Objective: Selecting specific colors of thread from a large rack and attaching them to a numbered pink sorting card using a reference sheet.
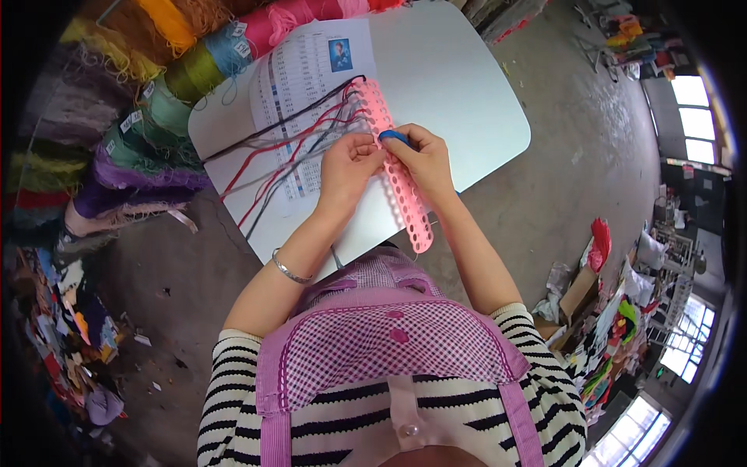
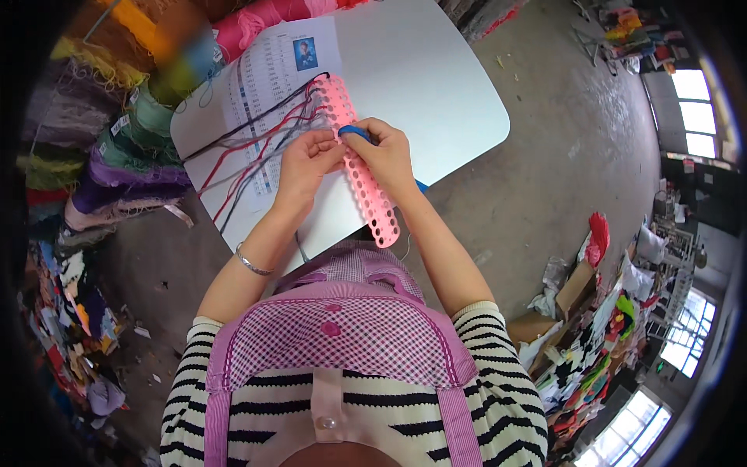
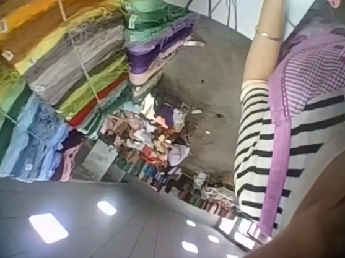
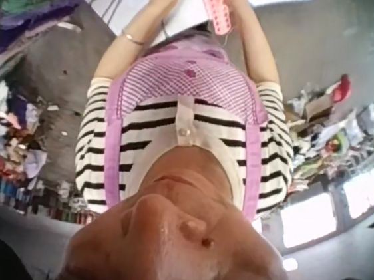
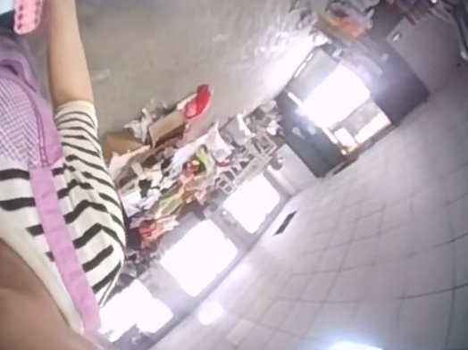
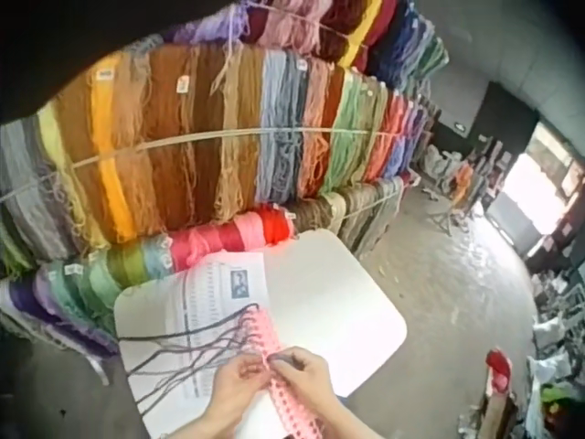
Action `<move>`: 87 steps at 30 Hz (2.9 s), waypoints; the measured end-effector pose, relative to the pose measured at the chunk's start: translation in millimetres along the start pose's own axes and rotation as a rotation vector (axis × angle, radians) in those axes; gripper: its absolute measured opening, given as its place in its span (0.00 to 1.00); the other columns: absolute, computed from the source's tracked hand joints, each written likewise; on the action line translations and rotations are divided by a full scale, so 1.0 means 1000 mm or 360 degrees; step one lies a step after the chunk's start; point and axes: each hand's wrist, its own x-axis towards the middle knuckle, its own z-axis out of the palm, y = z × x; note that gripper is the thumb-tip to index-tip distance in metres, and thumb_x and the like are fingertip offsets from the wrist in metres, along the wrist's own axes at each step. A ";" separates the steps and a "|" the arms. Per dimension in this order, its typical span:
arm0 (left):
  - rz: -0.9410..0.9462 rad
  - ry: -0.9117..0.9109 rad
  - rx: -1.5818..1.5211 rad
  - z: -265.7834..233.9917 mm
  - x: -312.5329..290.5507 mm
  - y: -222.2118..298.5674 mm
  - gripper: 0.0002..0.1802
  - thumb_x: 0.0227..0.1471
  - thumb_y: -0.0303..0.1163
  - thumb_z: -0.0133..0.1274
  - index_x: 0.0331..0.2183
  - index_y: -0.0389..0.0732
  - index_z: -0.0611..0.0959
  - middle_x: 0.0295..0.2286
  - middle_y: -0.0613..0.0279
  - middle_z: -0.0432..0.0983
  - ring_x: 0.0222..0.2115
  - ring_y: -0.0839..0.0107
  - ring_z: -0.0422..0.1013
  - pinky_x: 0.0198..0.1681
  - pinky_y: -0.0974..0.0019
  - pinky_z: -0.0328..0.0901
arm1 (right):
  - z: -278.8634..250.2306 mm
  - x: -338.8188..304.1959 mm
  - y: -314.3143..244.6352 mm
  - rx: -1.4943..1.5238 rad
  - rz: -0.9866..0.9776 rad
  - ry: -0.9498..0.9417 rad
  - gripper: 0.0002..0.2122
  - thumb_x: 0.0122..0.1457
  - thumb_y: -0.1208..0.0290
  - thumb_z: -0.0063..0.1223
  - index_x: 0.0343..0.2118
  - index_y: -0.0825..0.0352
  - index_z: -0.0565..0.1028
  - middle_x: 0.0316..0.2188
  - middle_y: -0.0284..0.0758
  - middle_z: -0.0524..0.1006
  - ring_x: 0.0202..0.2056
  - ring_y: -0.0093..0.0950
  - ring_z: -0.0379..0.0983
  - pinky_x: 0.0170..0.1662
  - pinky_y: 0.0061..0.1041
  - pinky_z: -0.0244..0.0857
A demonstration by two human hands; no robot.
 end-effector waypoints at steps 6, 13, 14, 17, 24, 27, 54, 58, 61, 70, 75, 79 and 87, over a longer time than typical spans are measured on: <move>0.0157 0.0162 0.0103 0.008 -0.015 -0.004 0.15 0.52 0.25 0.55 0.43 0.31 0.79 0.34 0.61 0.77 0.32 0.77 0.73 0.37 0.74 0.71 | 0.002 -0.005 -0.009 -0.0284 0.0008 0.0005 0.06 0.53 0.73 0.58 0.30 0.70 0.77 0.21 0.30 0.75 0.22 0.16 0.69 0.26 0.16 0.62; 0.0282 0.0257 0.0027 0.006 -0.018 -0.016 0.12 0.52 0.24 0.54 0.39 0.29 0.81 0.30 0.57 0.79 0.29 0.75 0.75 0.32 0.74 0.72 | -0.006 -0.028 -0.027 -0.0895 -0.0644 -0.0190 0.12 0.49 0.74 0.60 0.37 0.71 0.77 0.29 0.36 0.77 0.29 0.25 0.73 0.33 0.22 0.67; 0.0281 0.0264 0.0029 0.009 -0.019 -0.013 0.12 0.52 0.24 0.54 0.39 0.29 0.81 0.30 0.57 0.79 0.29 0.75 0.75 0.32 0.74 0.72 | -0.007 -0.029 -0.026 -0.0845 -0.0598 -0.0180 0.12 0.48 0.73 0.60 0.37 0.69 0.77 0.30 0.38 0.76 0.29 0.28 0.74 0.34 0.23 0.67; 0.0141 0.0283 0.0101 0.014 -0.020 -0.004 0.11 0.53 0.25 0.54 0.38 0.30 0.81 0.31 0.57 0.79 0.29 0.75 0.75 0.34 0.74 0.72 | -0.011 -0.027 -0.023 -0.0683 -0.0476 -0.0199 0.12 0.47 0.74 0.59 0.36 0.70 0.77 0.29 0.37 0.76 0.29 0.24 0.74 0.34 0.22 0.68; -0.0006 0.0249 0.0001 -0.003 -0.019 0.002 0.12 0.51 0.28 0.55 0.36 0.29 0.79 0.30 0.55 0.78 0.29 0.72 0.76 0.34 0.73 0.73 | -0.012 -0.023 -0.024 -0.0665 -0.0274 -0.0173 0.14 0.47 0.74 0.58 0.38 0.71 0.73 0.23 0.33 0.75 0.26 0.18 0.71 0.32 0.18 0.66; -0.0114 0.0309 -0.0157 -0.014 -0.026 0.006 0.13 0.52 0.29 0.54 0.37 0.29 0.77 0.30 0.54 0.78 0.29 0.71 0.77 0.34 0.73 0.72 | -0.021 -0.022 -0.025 -0.0553 -0.0179 -0.0293 0.13 0.50 0.78 0.56 0.40 0.72 0.70 0.24 0.27 0.72 0.25 0.13 0.67 0.29 0.14 0.62; 0.0794 -0.0122 0.1020 0.025 -0.054 0.039 0.04 0.45 0.22 0.54 0.27 0.35 0.76 0.21 0.62 0.69 0.23 0.69 0.64 0.28 0.65 0.59 | -0.023 -0.035 -0.057 -0.0476 -0.0423 -0.0286 0.23 0.45 0.64 0.67 0.39 0.64 0.65 0.33 0.31 0.72 0.33 0.17 0.66 0.32 0.19 0.61; 0.0655 -0.0301 0.0375 0.021 -0.058 0.034 0.05 0.50 0.24 0.54 0.33 0.38 0.77 0.27 0.70 0.70 0.27 0.80 0.63 0.34 0.73 0.60 | -0.019 -0.035 -0.060 0.0156 0.0011 -0.0746 0.20 0.50 0.57 0.64 0.36 0.65 0.69 0.32 0.26 0.72 0.33 0.15 0.65 0.36 0.16 0.60; 0.0361 -0.0419 0.0033 0.007 -0.066 0.037 0.07 0.52 0.25 0.53 0.37 0.38 0.77 0.33 0.69 0.70 0.33 0.80 0.65 0.40 0.73 0.62 | -0.029 -0.030 -0.074 0.0004 0.0182 -0.0734 0.16 0.52 0.59 0.63 0.32 0.67 0.71 0.29 0.26 0.72 0.31 0.15 0.65 0.35 0.16 0.60; 0.0117 -0.0012 -0.0368 -0.109 -0.137 0.024 0.19 0.56 0.39 0.47 0.38 0.30 0.78 0.46 0.56 0.68 0.43 0.69 0.66 0.47 0.67 0.61 | -0.050 -0.036 -0.074 -0.0154 0.0149 -0.0594 0.30 0.46 0.40 0.58 0.33 0.69 0.73 0.29 0.28 0.74 0.32 0.18 0.70 0.40 0.18 0.63; 0.0205 0.0696 0.0449 -0.134 -0.142 0.037 0.14 0.54 0.36 0.52 0.37 0.35 0.81 0.37 0.60 0.75 0.33 0.75 0.69 0.39 0.70 0.63 | -0.052 -0.044 -0.072 -0.0425 -0.0045 -0.0478 0.19 0.49 0.57 0.65 0.32 0.68 0.73 0.30 0.26 0.71 0.33 0.17 0.66 0.37 0.17 0.61; 0.0453 0.0502 0.0903 -0.086 -0.123 0.052 0.11 0.53 0.26 0.53 0.41 0.38 0.81 0.35 0.66 0.76 0.24 0.81 0.69 0.27 0.77 0.63 | -0.031 -0.055 -0.079 -0.0697 -0.0273 -0.0472 0.15 0.45 0.65 0.67 0.31 0.67 0.74 0.30 0.25 0.69 0.33 0.16 0.64 0.35 0.17 0.58; 0.0222 -0.0121 0.0683 -0.010 -0.096 0.040 0.09 0.57 0.29 0.50 0.31 0.34 0.81 0.20 0.69 0.72 0.20 0.84 0.67 0.23 0.78 0.60 | -0.025 -0.057 -0.077 -0.0724 -0.0370 -0.0381 0.06 0.51 0.76 0.59 0.33 0.67 0.76 0.30 0.28 0.73 0.29 0.16 0.67 0.32 0.16 0.61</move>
